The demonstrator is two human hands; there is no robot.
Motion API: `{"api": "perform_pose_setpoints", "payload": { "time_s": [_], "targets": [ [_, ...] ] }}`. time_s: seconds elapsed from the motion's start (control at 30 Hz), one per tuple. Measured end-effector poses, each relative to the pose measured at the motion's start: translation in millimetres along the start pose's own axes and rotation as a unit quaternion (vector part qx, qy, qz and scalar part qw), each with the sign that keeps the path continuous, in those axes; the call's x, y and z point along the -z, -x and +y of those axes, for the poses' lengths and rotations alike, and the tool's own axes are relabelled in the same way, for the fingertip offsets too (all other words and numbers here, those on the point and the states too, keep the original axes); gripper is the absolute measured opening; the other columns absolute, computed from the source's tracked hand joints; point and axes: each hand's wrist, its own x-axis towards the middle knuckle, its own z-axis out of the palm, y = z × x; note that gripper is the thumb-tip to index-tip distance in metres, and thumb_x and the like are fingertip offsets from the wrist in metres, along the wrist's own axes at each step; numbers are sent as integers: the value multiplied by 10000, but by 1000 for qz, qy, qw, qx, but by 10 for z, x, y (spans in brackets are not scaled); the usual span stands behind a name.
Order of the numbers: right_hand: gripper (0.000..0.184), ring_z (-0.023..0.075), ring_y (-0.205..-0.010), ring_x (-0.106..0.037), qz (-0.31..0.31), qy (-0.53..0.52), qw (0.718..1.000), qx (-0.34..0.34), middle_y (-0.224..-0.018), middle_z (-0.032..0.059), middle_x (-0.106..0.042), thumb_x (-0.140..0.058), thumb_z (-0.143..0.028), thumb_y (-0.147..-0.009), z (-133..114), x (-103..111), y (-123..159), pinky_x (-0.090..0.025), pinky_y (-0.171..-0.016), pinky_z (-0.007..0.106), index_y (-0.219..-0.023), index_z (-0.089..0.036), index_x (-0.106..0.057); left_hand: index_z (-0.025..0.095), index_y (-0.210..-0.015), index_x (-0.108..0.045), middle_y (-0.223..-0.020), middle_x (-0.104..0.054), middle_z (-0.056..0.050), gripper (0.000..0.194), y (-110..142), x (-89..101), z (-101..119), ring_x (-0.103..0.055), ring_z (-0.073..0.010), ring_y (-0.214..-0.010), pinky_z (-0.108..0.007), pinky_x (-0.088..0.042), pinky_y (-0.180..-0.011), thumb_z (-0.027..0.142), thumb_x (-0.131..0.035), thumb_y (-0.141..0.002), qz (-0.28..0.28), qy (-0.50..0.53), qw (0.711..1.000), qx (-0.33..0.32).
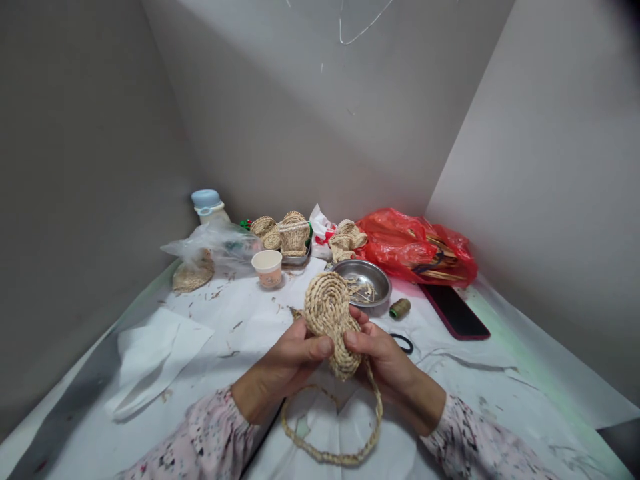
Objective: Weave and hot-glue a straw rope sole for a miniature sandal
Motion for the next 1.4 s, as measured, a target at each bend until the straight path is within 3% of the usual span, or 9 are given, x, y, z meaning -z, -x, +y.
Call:
{"api": "perform_pose_setpoints", "payload": {
  "time_s": [0.27, 0.93, 1.4],
  "targets": [
    [470, 240, -811, -722, 17, -31, 999, -29, -822, 40, -736, -896, -312, -582, -15, 41, -3, -565, -761, 376, -927, -183, -604, 141, -1194, -669, -1130, -699, -155, 634, 16, -60, -8, -625, -355, -1093, -415, -475, -927, 385, -834, -632, -2, -14, 1000, 19],
    [457, 206, -768, -727, 11, -36, 999, -12, -840, 33, -751, -896, -296, -607, 0, 18, 4, -579, -779, 349, -983, -186, -661, 134, -1257, -627, -1198, -669, -178, 632, -44, 67, -52, -615, -356, -1115, -449, -465, -963, 382, -791, -699, -68, -31, 997, -5],
    [416, 190, -761, -728, -7, -39, 999, -3, -860, 37, -754, -875, -279, -650, 26, 60, -5, -578, -787, 337, -1004, -183, -679, 145, -1243, -642, -1207, -671, -171, 614, -37, 41, -41, -619, -344, -1117, -429, -463, -970, 380, -801, -698, -58, -28, 998, -6]
  ]
}}
